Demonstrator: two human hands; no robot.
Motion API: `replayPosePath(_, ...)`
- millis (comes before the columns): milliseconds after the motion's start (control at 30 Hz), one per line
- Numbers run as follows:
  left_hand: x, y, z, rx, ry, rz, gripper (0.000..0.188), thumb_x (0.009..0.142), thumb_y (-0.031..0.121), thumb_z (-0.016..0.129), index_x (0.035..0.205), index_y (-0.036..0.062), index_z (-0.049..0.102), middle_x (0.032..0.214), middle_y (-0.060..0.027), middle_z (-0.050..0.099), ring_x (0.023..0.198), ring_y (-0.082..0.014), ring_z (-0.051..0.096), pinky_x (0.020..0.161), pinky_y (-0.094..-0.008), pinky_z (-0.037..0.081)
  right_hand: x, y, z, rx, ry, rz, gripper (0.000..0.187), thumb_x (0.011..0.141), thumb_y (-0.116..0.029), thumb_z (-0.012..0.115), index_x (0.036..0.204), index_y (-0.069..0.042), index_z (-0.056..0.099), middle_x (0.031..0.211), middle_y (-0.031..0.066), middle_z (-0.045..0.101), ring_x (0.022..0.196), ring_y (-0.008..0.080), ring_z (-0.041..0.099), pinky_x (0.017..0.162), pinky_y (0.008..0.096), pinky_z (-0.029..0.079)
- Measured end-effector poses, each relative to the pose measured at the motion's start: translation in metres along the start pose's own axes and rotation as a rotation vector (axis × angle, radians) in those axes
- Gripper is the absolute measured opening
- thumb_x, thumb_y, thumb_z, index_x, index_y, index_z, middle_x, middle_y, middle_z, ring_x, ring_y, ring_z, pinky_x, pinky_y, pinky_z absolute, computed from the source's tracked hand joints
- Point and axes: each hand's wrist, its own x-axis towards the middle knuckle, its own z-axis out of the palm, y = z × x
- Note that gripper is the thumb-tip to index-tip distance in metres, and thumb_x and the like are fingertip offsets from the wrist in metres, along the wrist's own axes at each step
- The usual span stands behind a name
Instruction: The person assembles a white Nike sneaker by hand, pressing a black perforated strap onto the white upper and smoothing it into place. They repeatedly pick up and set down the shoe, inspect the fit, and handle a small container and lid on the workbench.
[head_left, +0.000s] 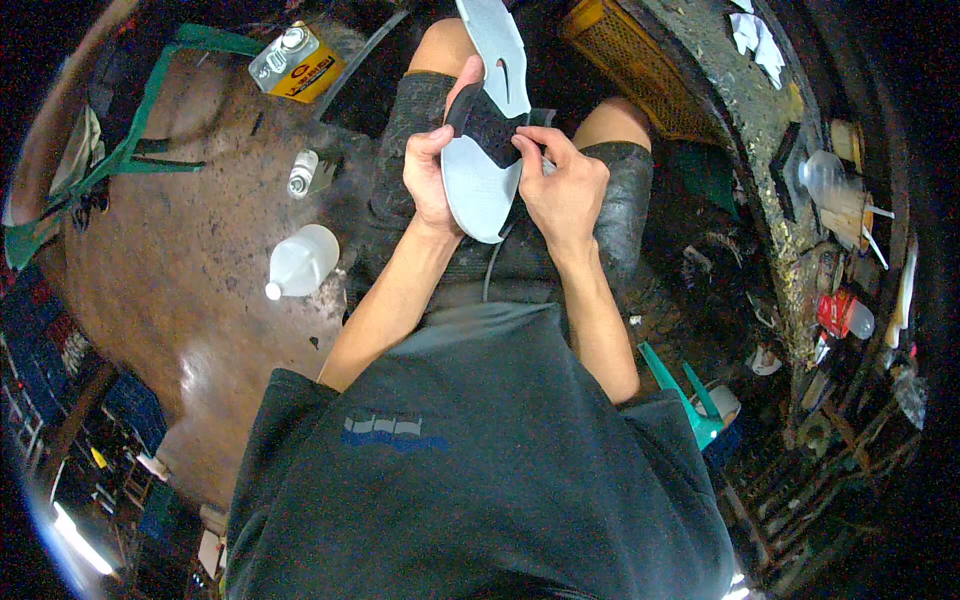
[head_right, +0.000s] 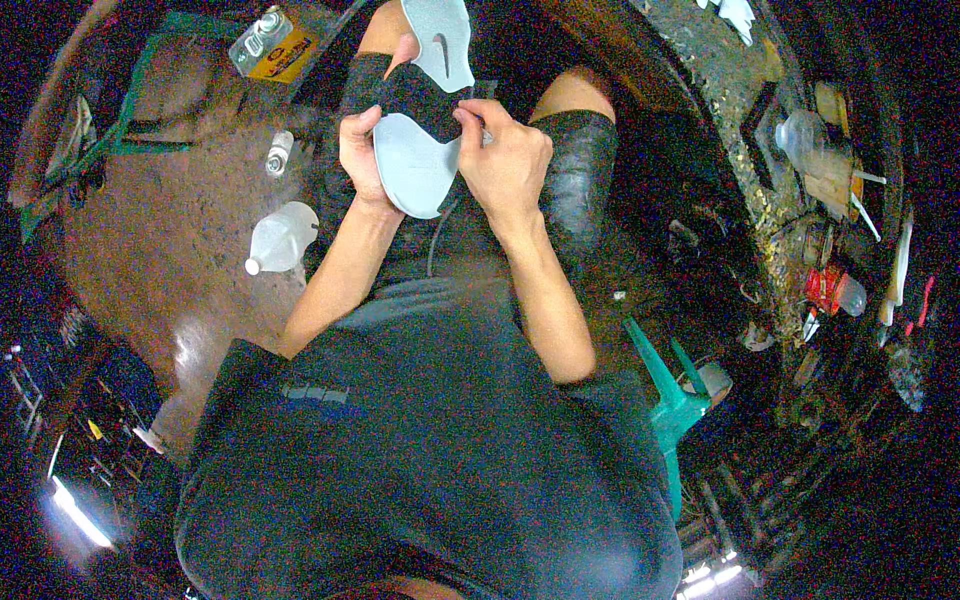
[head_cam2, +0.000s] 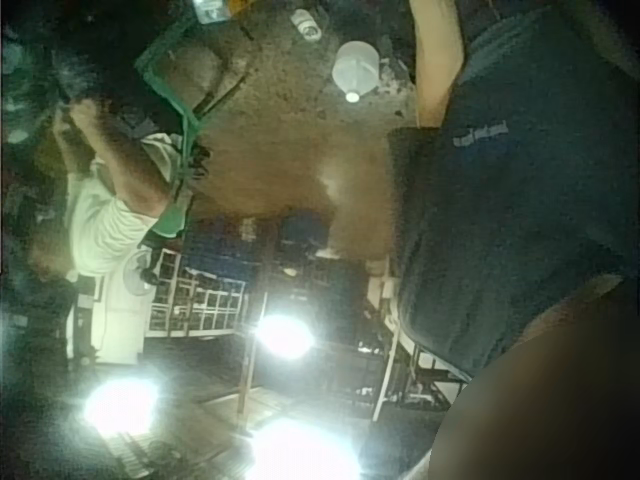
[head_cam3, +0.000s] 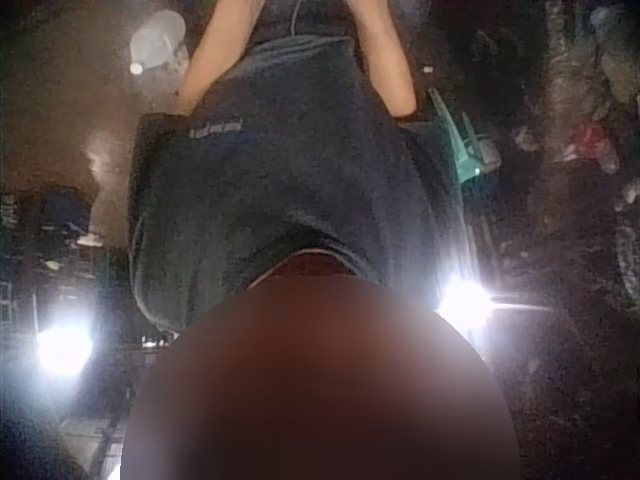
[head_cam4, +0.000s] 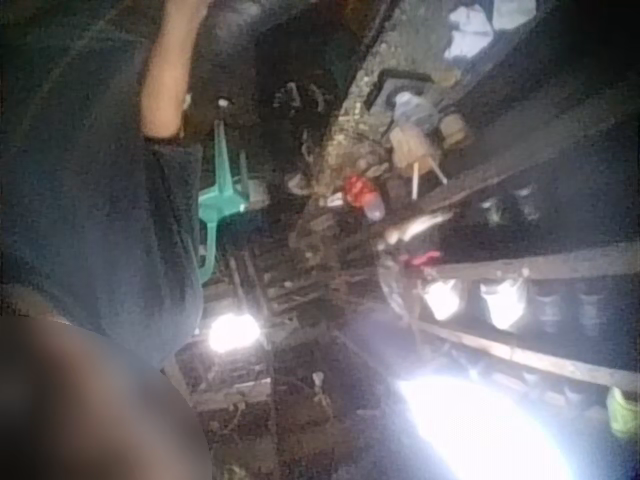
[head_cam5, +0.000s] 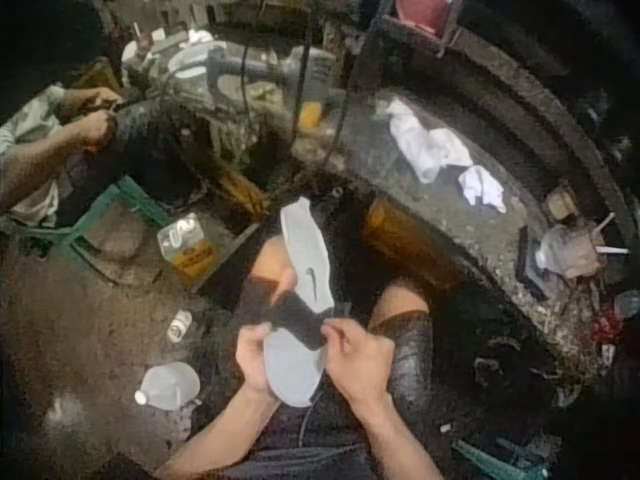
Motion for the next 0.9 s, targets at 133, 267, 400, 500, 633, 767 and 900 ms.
replayPosePath(133,0.001,0.0,-0.001,0.056,-0.013,0.003,0.089,0.087,0.037,0.05,0.169,0.0084,0.03,0.169,-0.0132,0.041,0.151,-0.0291,0.045,0.128,-0.0431,0.031,0.003,0.0,0.005,-0.144,-0.082,-0.029,0.005,0.092,-0.015,0.076,0.096,-0.013,0.077,0.064,0.0118,0.069,0.057,0.0319,0.071,0.056,0.0444,0.055)
replayPosePath(267,0.002,0.001,0.0,0.095,-0.017,0.019,0.088,0.087,0.035,0.05,0.168,0.007,0.032,0.168,-0.0148,0.041,0.151,-0.0299,0.044,0.129,-0.0425,0.03,0.002,0.001,0.014,-0.134,-0.079,-0.03,0.006,0.092,-0.013,0.074,0.097,-0.01,0.073,0.058,0.0103,0.065,0.051,0.0313,0.067,0.053,0.0455,0.052)
replayPosePath(400,0.001,0.001,0.005,0.151,0.01,0.042,0.087,0.087,0.034,0.049,0.168,0.0069,0.033,0.168,-0.0155,0.042,0.151,-0.0306,0.044,0.129,-0.0425,0.03,0.0,0.004,0.02,-0.154,-0.044,-0.006,0.006,0.093,-0.014,0.073,0.098,-0.011,0.071,0.06,0.011,0.066,0.053,0.0326,0.069,0.053,0.0468,0.052)
replayPosePath(500,0.001,0.002,0.006,0.16,0.019,0.038,0.086,0.087,0.034,0.049,0.168,0.0069,0.033,0.167,-0.0156,0.042,0.151,-0.0306,0.044,0.128,-0.0428,0.031,-0.002,0.006,0.019,-0.089,-0.034,0.042,0.007,0.094,-0.017,0.072,0.099,-0.014,0.07,0.063,0.0131,0.069,0.057,0.0354,0.072,0.055,0.0491,0.056)
replayPosePath(633,0.001,0.003,0.001,0.056,0.012,0.0,0.086,0.088,0.034,0.048,0.168,0.0069,0.033,0.166,-0.0156,0.044,0.15,-0.0307,0.047,0.128,-0.0435,0.033,-0.004,0.005,0.013,-0.02,-0.025,0.107,0.006,0.094,-0.019,0.074,0.098,-0.015,0.071,0.064,0.012,0.07,0.057,0.0338,0.072,0.054,0.0477,0.056)
replayPosePath(767,0.001,0.003,-0.002,0.106,0.017,0.023,0.085,0.088,0.034,0.047,0.168,0.007,0.032,0.166,-0.0157,0.044,0.149,-0.0312,0.047,0.127,-0.044,0.034,-0.005,0.005,0.013,-0.107,0.008,-0.057,0.005,0.094,-0.019,0.074,0.097,-0.015,0.072,0.066,0.0124,0.072,0.058,0.0336,0.073,0.054,0.0468,0.056)
replayPosePath(900,0.002,0.003,0.0,0.052,0.014,0.011,0.085,0.089,0.035,0.046,0.168,0.0068,0.033,0.167,-0.0152,0.043,0.15,-0.0312,0.046,0.127,-0.0442,0.034,-0.003,0.005,0.023,-0.167,0.124,-0.06,0.006,0.093,-0.019,0.078,0.097,-0.015,0.076,0.057,0.0099,0.065,0.048,0.0297,0.067,0.049,0.0433,0.05)
